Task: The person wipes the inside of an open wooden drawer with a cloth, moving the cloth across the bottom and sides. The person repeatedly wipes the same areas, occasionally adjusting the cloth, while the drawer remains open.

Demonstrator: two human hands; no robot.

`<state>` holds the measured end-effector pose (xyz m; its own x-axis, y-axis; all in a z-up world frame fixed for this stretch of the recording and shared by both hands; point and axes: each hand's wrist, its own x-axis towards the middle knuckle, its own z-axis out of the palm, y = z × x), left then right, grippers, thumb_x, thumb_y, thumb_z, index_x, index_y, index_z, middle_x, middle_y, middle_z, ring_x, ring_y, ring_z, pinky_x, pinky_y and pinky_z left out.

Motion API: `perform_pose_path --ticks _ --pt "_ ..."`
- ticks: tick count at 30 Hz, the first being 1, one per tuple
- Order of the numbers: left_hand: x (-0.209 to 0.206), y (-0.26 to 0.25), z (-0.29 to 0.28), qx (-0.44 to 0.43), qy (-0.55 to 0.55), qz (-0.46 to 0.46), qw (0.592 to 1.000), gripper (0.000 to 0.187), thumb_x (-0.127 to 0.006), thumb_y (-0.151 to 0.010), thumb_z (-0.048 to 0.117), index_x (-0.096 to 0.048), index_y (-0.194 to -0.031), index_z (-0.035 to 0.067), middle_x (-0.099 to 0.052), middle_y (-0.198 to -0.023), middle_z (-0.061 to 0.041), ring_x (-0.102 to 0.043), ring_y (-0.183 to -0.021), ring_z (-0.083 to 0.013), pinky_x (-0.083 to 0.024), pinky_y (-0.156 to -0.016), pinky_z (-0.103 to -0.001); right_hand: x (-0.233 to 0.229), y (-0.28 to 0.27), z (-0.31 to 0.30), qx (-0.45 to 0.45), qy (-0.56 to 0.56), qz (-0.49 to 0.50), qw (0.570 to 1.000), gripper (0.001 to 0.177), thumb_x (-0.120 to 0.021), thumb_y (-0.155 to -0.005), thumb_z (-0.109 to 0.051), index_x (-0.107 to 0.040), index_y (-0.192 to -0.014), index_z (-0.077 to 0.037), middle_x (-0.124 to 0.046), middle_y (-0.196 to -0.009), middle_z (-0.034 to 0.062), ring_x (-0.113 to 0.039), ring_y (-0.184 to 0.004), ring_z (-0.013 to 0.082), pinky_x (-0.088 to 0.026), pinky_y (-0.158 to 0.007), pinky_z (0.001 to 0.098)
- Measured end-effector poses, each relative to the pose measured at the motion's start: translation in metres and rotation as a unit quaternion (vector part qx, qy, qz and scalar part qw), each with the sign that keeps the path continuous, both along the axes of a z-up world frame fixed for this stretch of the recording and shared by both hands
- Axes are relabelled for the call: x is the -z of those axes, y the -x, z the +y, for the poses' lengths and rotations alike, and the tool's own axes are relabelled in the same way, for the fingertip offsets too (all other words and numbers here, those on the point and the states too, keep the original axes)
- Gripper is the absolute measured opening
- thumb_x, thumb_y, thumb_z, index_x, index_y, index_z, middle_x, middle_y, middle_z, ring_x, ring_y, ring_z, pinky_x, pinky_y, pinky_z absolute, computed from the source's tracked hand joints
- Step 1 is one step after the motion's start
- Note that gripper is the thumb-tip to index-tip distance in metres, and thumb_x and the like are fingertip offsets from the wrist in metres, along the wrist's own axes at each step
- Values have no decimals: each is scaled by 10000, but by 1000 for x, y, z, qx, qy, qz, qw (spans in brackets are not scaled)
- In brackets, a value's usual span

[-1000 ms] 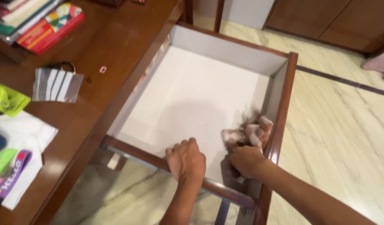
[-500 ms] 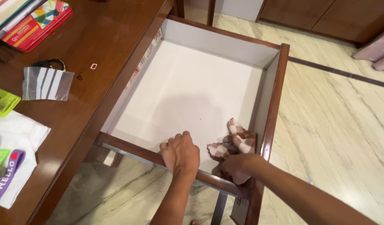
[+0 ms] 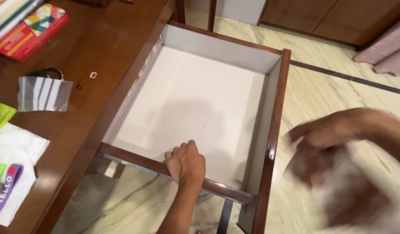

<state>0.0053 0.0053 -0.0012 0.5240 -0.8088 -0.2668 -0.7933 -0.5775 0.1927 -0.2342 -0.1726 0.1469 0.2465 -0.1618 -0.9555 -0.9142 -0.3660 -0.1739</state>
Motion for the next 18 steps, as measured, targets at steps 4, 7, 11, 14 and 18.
perform_pose_path --ticks 4,7,11,14,18 --pt "-1 1 -2 8 -21 11 1000 84 -615 -911 135 -696 -890 139 -703 -855 -40 -666 -889 -229 -422 -902 -391 -29 11 -37 286 188 -52 938 266 -580 -980 -251 -689 -1160 -88 -737 -862 64 -643 -690 195 -526 -581 330" --pt "0 -2 0 10 -23 7 1000 70 -621 -904 141 -689 -884 139 -700 -853 -38 -663 -884 -231 -420 -899 -395 -45 15 -51 454 175 -241 840 319 -455 -1069 -197 -652 -1294 -85 -740 -937 163 -622 -685 284 -532 -538 416" --pt "0 -2 0 11 -33 25 999 78 -625 -896 131 -689 -940 133 -691 -895 -30 -658 -925 -231 -416 -905 -391 -38 -2 -62 470 156 -505 707 242 -509 -1064 -150 -612 -1261 -55 -704 -990 87 -641 -847 202 -592 -708 381" --pt "6 -10 -4 -7 -17 95 995 275 -627 -870 95 -657 -1141 130 -672 -1031 -46 -625 -1035 -239 -400 -951 -423 11 -30 -73 494 178 -542 656 224 -572 -1005 -80 -673 -1203 -50 -703 -1033 48 -645 -923 164 -536 -809 356" --pt "8 -53 -19 25 229 208 951 460 -575 -841 33 -624 -1296 87 -582 -1262 -152 -529 -1234 -329 -424 -1024 -458 121 -41 -81 357 426 -457 694 506 -691 -842 -164 -621 -1338 -92 -716 -1131 121 -691 -1022 272 -549 -866 413"
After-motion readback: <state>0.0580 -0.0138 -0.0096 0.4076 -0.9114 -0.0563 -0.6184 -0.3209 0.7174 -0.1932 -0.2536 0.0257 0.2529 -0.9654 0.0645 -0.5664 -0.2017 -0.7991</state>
